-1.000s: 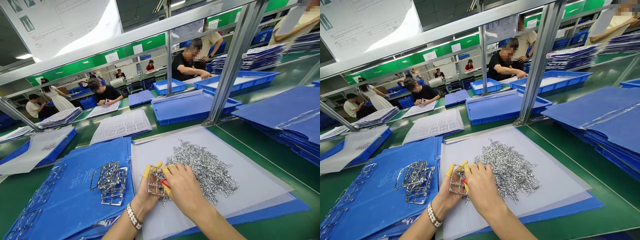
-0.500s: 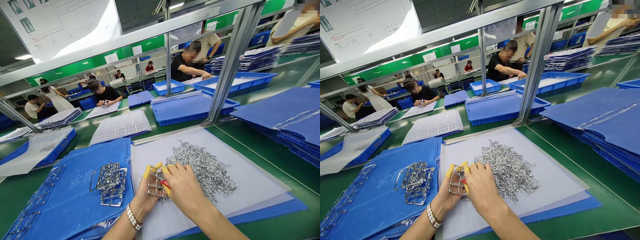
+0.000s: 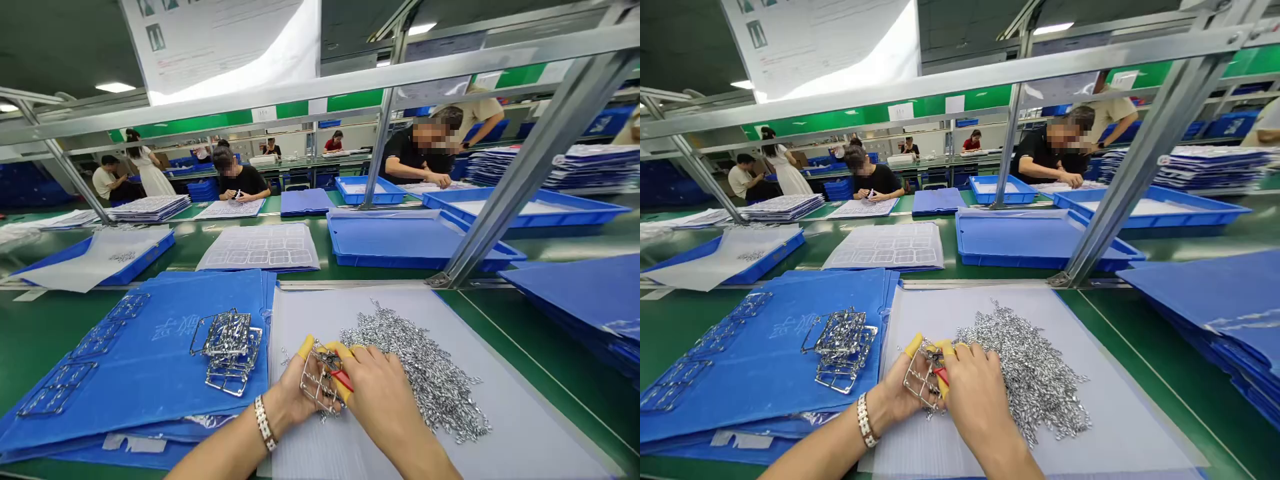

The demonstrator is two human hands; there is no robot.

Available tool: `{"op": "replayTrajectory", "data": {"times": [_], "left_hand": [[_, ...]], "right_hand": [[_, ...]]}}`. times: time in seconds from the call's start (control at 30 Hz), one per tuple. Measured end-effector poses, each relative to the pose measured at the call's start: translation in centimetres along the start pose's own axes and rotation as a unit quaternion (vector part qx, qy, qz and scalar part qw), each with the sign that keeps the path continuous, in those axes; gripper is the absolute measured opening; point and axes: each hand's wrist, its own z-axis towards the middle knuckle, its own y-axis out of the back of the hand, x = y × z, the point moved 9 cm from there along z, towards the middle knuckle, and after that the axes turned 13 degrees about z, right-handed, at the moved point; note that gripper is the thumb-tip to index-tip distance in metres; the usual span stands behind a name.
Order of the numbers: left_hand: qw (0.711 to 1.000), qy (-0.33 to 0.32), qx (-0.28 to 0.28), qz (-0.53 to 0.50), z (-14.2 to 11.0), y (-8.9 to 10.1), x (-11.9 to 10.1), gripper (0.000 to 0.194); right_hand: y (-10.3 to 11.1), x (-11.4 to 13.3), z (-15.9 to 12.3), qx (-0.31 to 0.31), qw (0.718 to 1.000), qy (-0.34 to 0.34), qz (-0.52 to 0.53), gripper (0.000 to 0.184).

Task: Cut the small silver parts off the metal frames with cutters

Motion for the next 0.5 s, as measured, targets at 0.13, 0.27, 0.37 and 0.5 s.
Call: {"op": "replayTrajectory", "data": {"times": [0.13,0.27,0.37,0.5], "left_hand": [[1.0,-0.001,0.011,0.0,0.1,0.0,0.2,0.058],[1.0,0.007,-0.017,0.009,0.1,0.5,0.3,0.057],[0.999,0.006,-0.031,0.022,0.1,0.8,0.3,0.058],[0.999,0.001,-0.042,0.032,0.1,1.1,0.2,0.058]], "right_hand": [[-0.3,0.1,-0.2,0.009,1.0,0.009,-0.018,0.031],[-0.5,0.2,-0.1,0.011,0.999,0.021,-0.036,0.03],[-0.5,0.3,0.0,0.012,0.999,0.025,-0.047,0.03],[-0.3,0.5,0.0,0.012,0.998,0.029,-0.063,0.031]]}}
